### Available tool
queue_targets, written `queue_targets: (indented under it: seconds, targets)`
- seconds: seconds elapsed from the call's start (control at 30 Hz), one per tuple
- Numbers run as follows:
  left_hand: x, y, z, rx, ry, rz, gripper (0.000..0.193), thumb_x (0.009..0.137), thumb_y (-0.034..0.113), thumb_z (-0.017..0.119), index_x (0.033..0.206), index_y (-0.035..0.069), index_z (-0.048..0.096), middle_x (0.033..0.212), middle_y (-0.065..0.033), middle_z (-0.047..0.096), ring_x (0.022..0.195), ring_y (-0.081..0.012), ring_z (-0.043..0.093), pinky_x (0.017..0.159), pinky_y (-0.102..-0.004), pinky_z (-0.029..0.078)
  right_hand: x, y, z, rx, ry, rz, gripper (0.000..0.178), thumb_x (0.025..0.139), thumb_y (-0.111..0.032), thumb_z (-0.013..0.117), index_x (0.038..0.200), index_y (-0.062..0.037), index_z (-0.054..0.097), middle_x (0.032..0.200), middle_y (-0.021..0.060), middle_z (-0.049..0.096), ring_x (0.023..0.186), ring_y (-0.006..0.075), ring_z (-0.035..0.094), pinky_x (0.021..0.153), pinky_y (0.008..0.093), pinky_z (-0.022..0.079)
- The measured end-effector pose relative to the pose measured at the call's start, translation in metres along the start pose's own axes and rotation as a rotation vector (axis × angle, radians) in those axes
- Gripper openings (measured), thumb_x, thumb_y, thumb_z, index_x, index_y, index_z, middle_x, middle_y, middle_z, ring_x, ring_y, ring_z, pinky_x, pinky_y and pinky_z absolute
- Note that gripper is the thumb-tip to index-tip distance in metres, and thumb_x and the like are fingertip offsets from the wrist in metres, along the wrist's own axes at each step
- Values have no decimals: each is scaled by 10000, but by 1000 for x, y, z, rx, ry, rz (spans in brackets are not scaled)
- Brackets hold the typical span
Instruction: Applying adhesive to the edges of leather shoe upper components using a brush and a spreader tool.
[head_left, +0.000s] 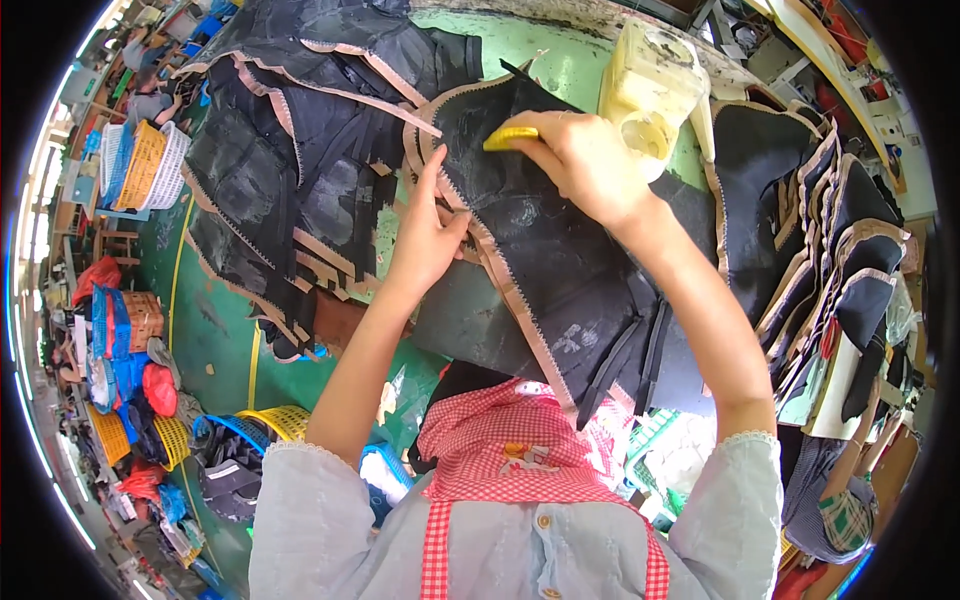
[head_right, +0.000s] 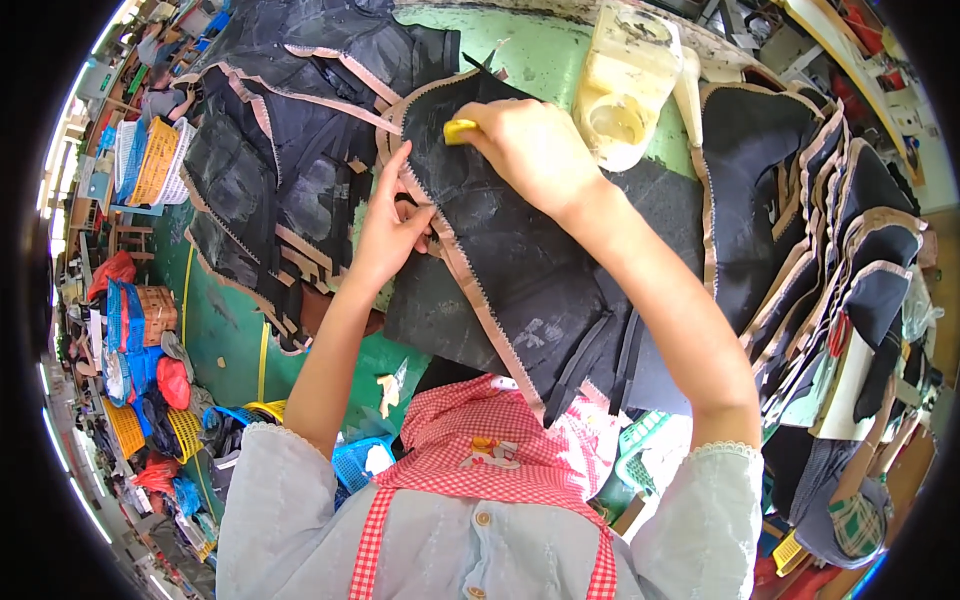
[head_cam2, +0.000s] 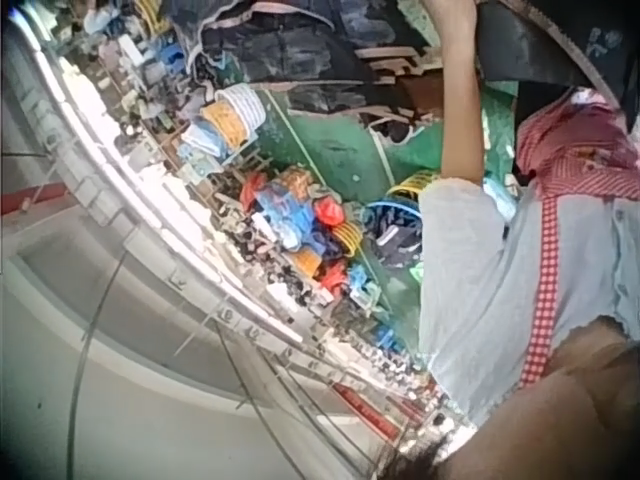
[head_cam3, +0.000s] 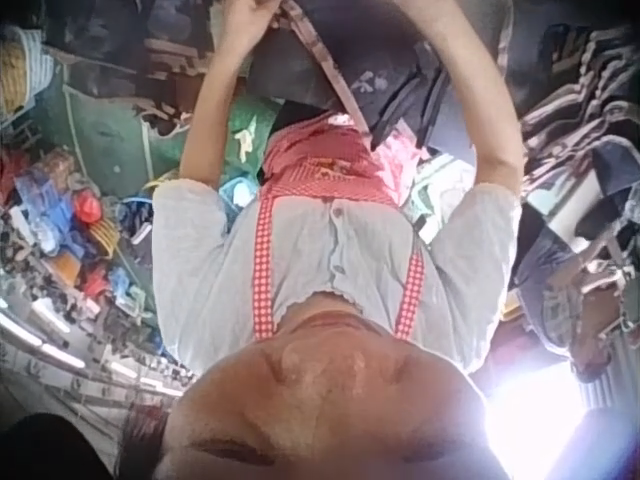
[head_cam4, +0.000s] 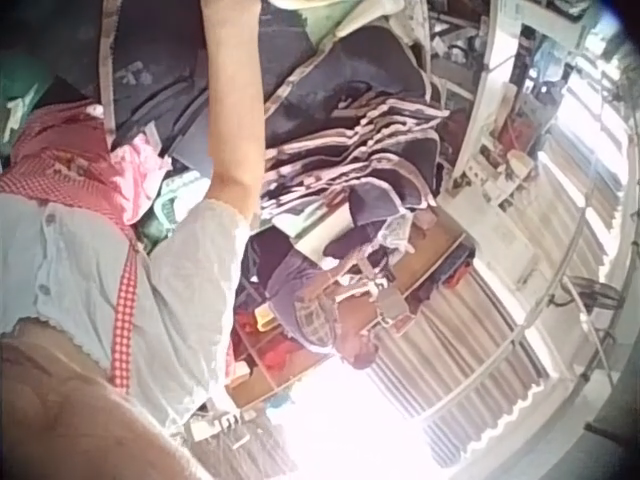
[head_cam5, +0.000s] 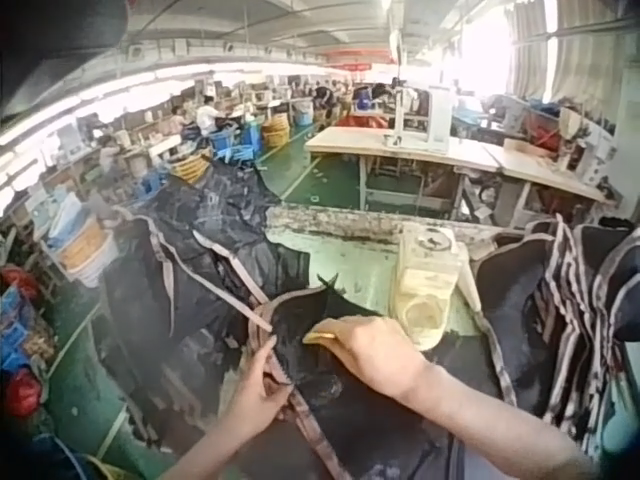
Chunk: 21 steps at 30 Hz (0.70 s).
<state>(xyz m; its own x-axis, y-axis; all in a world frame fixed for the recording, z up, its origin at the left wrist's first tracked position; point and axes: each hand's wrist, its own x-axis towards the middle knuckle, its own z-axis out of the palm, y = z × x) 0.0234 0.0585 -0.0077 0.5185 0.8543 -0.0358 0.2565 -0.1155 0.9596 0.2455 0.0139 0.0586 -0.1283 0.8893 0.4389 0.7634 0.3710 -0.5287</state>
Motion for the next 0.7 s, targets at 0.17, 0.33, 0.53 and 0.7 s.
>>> queue_targets:
  seconds: [0.17,0.33,0.53,0.7]
  targets:
    - [-6,5,1,37,60,0,784,815,-126,550,1495,150,275,976,-99,492,622,-113,557,526,-278,539,-59,-16,-54,317,-784,643,342,905,-292,666,735,5,660,469,63,498,468,102,561,433,289,389]
    - [-7,0,-3,-3,58,-28,773,822,-165,544,1476,183,324,1066,-86,373,664,-78,567,527,-226,547,-91,-11,-97,436,-518,702,224,889,-240,683,933,-24,729,663,-9,621,501,49,470,447,227,360]
    - [-2,8,0,19,121,30,711,831,-133,566,1453,146,364,951,-81,508,648,-89,555,505,-250,532,-66,65,-72,-430,140,499,435,869,-369,679,793,57,632,674,218,621,633,372,628,605,418,484]
    - [-12,-3,1,-73,-1,59,754,802,-41,693,1457,144,369,1139,-72,446,791,-82,514,606,-208,512,-102,112,-123,482,210,796,215,903,-230,639,902,-15,642,588,-50,484,456,25,351,424,223,239]
